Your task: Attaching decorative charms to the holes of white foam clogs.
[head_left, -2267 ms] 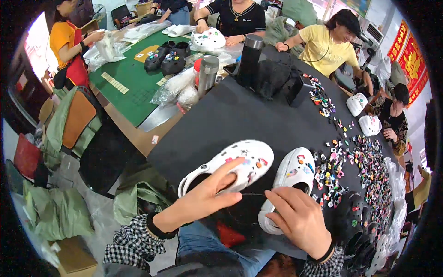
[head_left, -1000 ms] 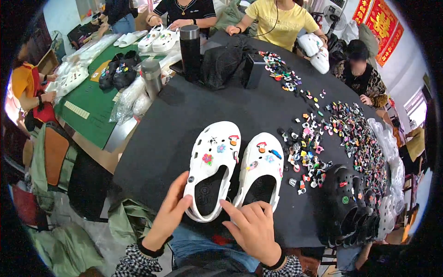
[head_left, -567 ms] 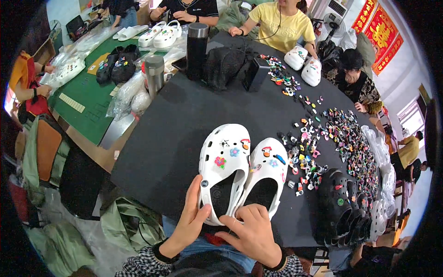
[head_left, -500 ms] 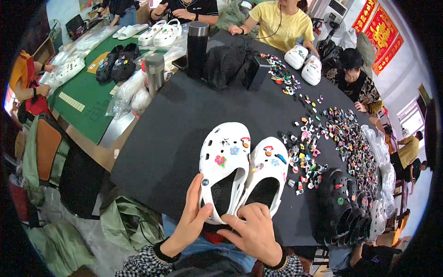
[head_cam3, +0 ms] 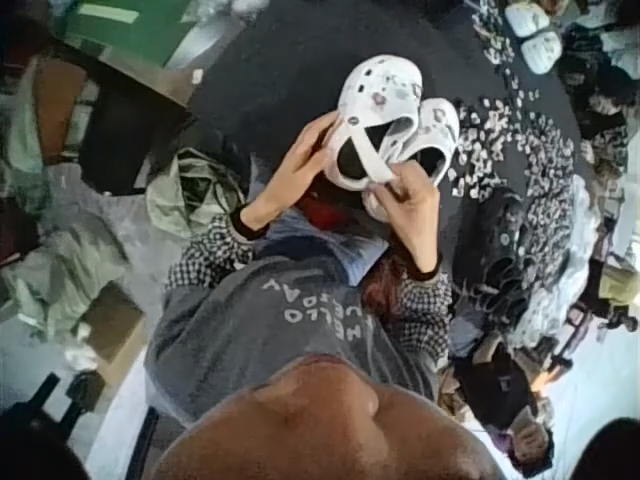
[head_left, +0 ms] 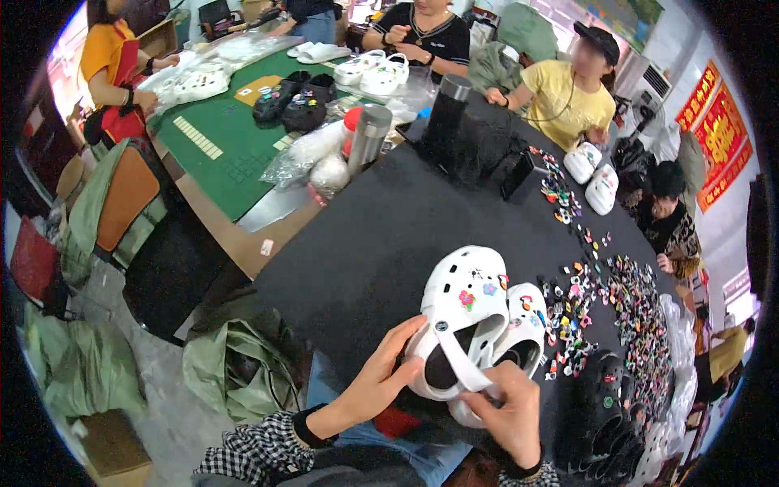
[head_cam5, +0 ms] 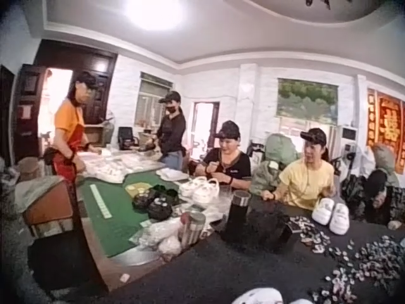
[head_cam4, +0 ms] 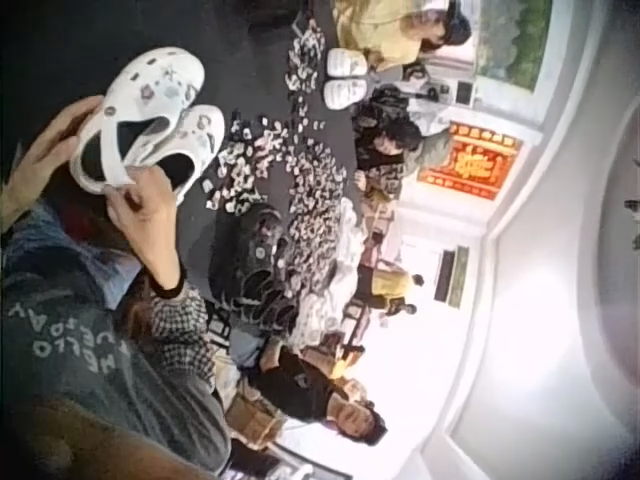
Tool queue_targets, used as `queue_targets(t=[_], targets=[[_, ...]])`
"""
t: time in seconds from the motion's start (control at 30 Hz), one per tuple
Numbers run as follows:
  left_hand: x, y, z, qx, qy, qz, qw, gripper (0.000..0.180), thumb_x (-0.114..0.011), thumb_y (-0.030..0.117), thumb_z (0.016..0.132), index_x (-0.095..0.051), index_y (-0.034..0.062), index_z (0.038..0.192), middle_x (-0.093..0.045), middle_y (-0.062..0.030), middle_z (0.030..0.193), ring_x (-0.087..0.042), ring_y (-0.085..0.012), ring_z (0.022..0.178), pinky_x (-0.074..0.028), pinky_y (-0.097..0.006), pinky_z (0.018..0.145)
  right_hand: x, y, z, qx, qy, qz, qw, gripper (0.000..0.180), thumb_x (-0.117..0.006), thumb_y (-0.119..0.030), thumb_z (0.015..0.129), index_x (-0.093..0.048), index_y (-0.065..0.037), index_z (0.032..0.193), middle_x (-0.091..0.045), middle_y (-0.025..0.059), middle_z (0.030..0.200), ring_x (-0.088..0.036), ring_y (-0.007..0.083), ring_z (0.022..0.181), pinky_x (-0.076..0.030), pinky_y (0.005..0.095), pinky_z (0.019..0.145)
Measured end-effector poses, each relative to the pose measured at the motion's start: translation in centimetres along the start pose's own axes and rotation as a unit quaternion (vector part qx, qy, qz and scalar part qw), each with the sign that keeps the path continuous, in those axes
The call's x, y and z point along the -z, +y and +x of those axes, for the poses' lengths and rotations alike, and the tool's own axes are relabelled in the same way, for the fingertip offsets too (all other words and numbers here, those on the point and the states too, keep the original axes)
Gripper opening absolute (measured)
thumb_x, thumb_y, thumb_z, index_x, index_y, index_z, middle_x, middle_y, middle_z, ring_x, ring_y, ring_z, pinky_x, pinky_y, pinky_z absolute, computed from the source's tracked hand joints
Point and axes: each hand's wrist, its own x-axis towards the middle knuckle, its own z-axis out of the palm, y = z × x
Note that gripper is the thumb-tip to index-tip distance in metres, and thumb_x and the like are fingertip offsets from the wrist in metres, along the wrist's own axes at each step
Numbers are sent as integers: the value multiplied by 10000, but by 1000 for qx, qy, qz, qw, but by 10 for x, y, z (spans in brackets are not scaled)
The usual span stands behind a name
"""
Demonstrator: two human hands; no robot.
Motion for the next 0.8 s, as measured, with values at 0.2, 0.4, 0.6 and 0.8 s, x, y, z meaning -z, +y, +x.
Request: queue_targets(t=[0.2,0.4,0.6,0.8], targets=[[33,17,-4,43,49,-102,993,367,-469,138,1012,-493,-12,1345,-599,-98,1253,-563,-171,1149,-412,-317,1030,44,-33,20,-68,32,162,984,360,-808,-254,742,-627,9,907,-592,-1,797,-516,80,723,-399,224,643],[56,2,-22,-57,25,145,987,283,-504,132,980,-584,-6,1214,-640,-154,1016,-628,-224,923,-487,-348,834,65,-104,65,50,-88,199,975,489,-715,-452,845,-627,18,949,-618,58,764,-574,103,654,-441,227,576],[43,-10,-41,5,-90,135,987,323,-492,193,1004,-554,20,1269,-616,-158,1106,-626,-309,960,-486,-403,863,-15,-208,176,168,-395,106,897,325,-630,-325,944,-645,-1,968,-601,60,759,-563,131,686,-432,309,596],[53,-17,-35,-3,-199,71,977,373,-474,275,1034,-495,94,1360,-547,-144,1323,-557,-302,1195,-455,-404,985,-174,-260,310,428,-292,6,855,385,-648,-389,901,-682,-17,996,-712,184,941,-680,314,882,-498,373,753]])
